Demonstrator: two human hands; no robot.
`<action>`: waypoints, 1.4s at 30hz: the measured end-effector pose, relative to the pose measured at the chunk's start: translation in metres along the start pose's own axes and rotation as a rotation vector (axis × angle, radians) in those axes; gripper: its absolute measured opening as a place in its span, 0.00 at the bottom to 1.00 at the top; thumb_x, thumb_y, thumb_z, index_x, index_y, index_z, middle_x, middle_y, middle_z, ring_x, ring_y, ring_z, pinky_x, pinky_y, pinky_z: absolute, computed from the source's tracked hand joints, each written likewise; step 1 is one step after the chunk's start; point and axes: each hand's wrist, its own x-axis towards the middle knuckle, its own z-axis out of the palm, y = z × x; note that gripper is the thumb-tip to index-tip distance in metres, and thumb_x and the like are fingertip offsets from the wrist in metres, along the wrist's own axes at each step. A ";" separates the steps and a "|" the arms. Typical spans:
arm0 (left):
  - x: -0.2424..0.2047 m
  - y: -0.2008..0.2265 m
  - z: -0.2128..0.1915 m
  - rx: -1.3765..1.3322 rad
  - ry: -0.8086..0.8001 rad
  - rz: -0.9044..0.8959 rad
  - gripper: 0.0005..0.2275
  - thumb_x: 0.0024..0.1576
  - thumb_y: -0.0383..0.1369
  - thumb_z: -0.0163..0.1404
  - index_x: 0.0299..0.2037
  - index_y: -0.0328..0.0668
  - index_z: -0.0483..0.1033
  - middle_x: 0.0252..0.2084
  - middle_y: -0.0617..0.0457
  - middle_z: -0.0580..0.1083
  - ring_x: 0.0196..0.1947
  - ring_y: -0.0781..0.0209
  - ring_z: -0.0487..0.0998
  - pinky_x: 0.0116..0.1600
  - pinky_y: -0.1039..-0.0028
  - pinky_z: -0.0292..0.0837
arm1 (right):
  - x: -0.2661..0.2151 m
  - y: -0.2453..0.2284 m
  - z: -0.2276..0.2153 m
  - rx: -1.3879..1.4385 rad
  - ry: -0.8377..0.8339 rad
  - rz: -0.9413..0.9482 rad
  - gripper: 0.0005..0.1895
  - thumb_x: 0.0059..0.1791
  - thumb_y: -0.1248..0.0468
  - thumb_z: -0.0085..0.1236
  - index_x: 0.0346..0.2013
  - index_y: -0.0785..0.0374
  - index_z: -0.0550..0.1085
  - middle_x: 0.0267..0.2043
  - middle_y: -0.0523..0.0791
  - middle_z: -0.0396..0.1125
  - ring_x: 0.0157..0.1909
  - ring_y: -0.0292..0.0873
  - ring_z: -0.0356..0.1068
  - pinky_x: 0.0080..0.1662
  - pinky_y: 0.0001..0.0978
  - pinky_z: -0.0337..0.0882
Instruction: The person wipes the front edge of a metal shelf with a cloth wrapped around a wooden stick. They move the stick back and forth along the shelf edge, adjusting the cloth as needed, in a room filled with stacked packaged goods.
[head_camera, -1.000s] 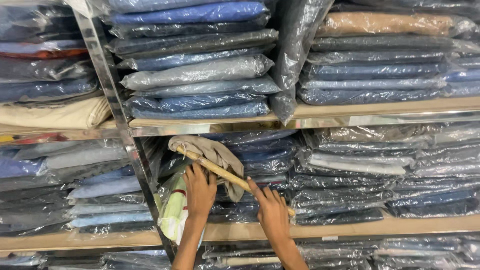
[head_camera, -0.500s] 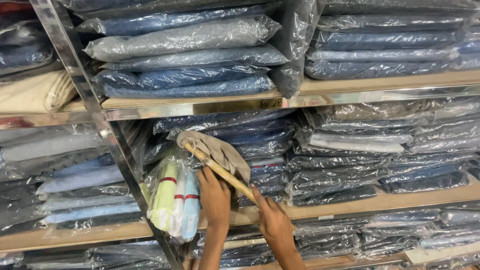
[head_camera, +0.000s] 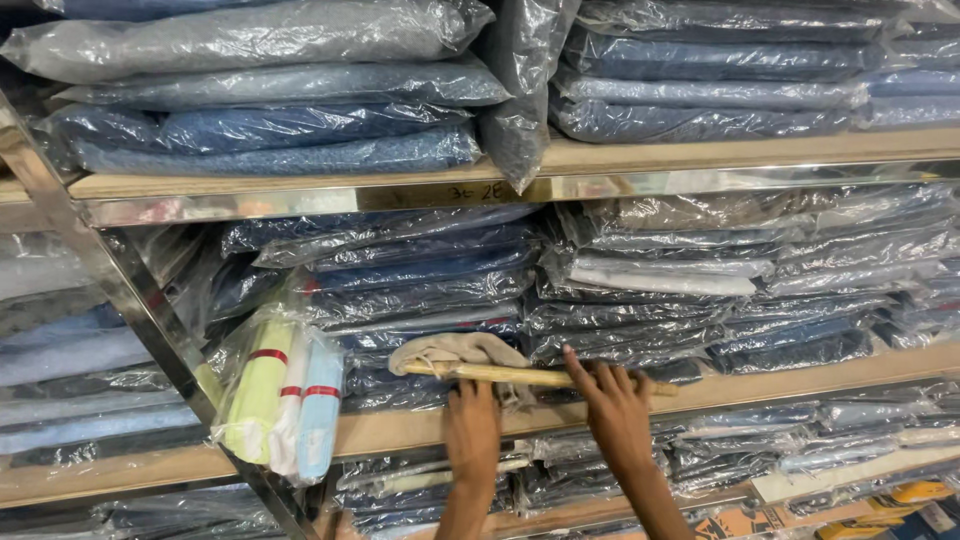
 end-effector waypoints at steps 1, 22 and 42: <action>-0.003 -0.013 0.000 0.035 0.005 0.007 0.16 0.56 0.29 0.54 0.54 0.38 0.70 0.53 0.43 0.71 0.44 0.44 0.78 0.44 0.60 0.79 | -0.001 -0.009 0.009 0.042 0.001 -0.032 0.41 0.45 0.68 0.54 0.72 0.49 0.56 0.48 0.43 0.70 0.48 0.46 0.67 0.55 0.55 0.62; 0.003 -0.057 -0.001 0.218 -0.199 0.333 0.26 0.55 0.50 0.56 0.55 0.40 0.71 0.54 0.45 0.69 0.54 0.50 0.69 0.56 0.51 0.62 | -0.030 0.083 0.029 0.029 -0.066 -0.348 0.47 0.38 0.76 0.61 0.68 0.42 0.60 0.71 0.45 0.57 0.56 0.45 0.65 0.61 0.53 0.61; -0.008 -0.130 -0.060 0.456 -0.042 0.135 0.17 0.57 0.45 0.51 0.52 0.50 0.69 0.48 0.53 0.67 0.52 0.52 0.70 0.59 0.56 0.66 | 0.004 -0.020 0.014 0.285 0.241 -0.315 0.25 0.38 0.67 0.58 0.50 0.62 0.77 0.47 0.47 0.74 0.48 0.49 0.70 0.51 0.46 0.69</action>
